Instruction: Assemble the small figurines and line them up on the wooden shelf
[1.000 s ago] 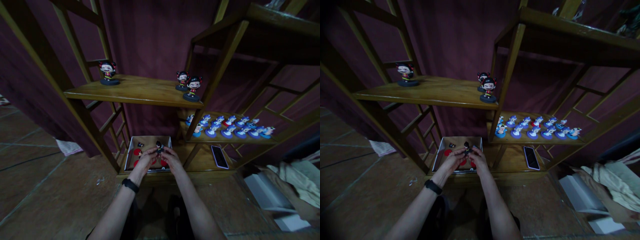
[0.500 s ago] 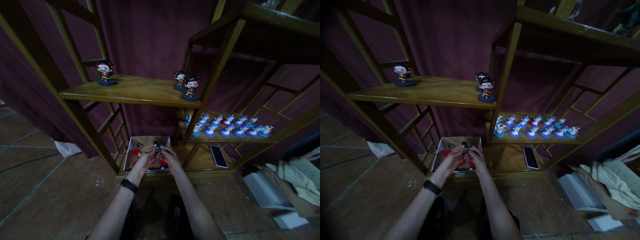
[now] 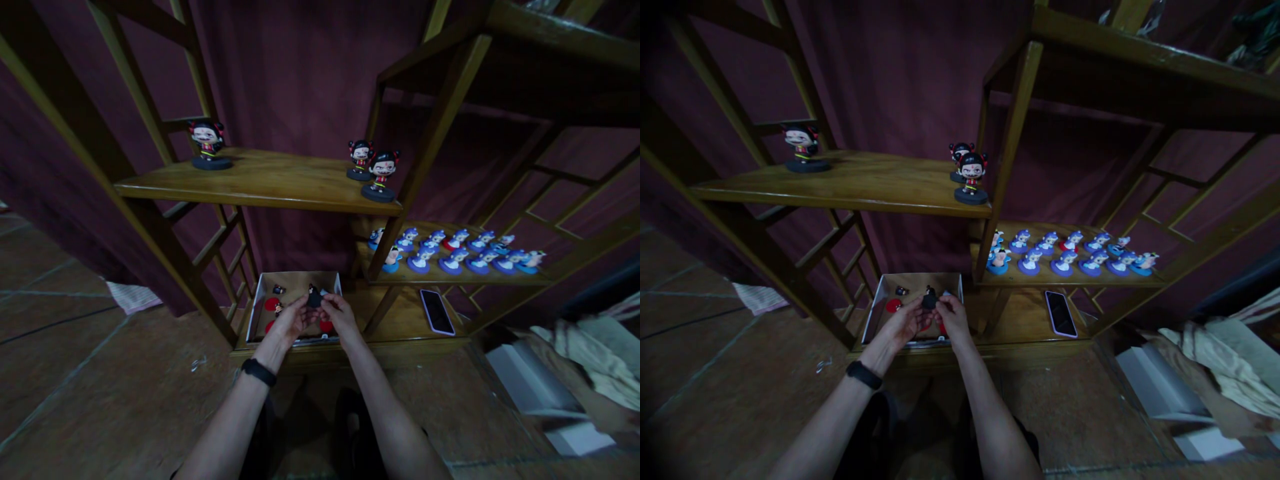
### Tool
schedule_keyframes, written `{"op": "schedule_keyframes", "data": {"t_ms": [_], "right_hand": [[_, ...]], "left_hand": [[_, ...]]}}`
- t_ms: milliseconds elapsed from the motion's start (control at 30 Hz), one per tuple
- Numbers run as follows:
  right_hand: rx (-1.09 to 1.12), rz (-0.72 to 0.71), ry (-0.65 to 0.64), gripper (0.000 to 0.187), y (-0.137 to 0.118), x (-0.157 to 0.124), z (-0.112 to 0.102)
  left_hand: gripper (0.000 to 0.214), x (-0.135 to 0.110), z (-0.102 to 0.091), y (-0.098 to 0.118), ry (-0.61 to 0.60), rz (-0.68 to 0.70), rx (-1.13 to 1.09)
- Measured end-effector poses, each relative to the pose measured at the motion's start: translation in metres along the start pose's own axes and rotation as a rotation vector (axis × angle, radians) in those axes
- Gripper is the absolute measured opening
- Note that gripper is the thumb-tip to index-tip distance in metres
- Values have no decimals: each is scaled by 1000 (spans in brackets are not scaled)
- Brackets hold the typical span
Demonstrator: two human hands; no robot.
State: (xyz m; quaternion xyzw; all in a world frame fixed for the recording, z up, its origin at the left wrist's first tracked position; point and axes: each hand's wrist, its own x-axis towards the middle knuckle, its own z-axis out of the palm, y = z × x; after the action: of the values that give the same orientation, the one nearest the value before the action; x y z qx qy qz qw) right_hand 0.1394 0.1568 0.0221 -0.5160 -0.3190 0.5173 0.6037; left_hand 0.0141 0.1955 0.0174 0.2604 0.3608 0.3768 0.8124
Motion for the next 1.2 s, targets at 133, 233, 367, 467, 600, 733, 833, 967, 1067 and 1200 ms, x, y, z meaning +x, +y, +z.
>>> {"op": "schedule_keyframes", "data": {"t_ms": [133,233,367,467,600,733,833,967,1067,1200], "right_hand": [[-32,-34,-8,26,3,1,0],[-74,-77,-5,22,8,5,0],[-146,-98,-9,20,17,12,-3],[-183,-111,-6,19,22,15,-5],[-150,-93,4,23,21,14,-5],[-97,-10,14,33,17,12,-6],[-58,31,45,37,15,12,-7],[-5,81,72,35,12,11,-7],[46,106,64,33,10,9,-6],[127,119,39,28,6,5,-4]], "left_hand": [[21,2,0,-1,33,-11,13],[22,1,1,0,65,-22,5],[25,-2,3,0,75,-42,25],[26,-3,4,0,66,-35,47],[26,-2,3,0,70,-25,59],[22,-1,2,0,60,40,92],[22,-2,4,-2,20,99,118],[28,0,8,-7,41,238,207],[31,5,7,-12,96,350,316],[34,11,5,-16,71,428,335]]}}
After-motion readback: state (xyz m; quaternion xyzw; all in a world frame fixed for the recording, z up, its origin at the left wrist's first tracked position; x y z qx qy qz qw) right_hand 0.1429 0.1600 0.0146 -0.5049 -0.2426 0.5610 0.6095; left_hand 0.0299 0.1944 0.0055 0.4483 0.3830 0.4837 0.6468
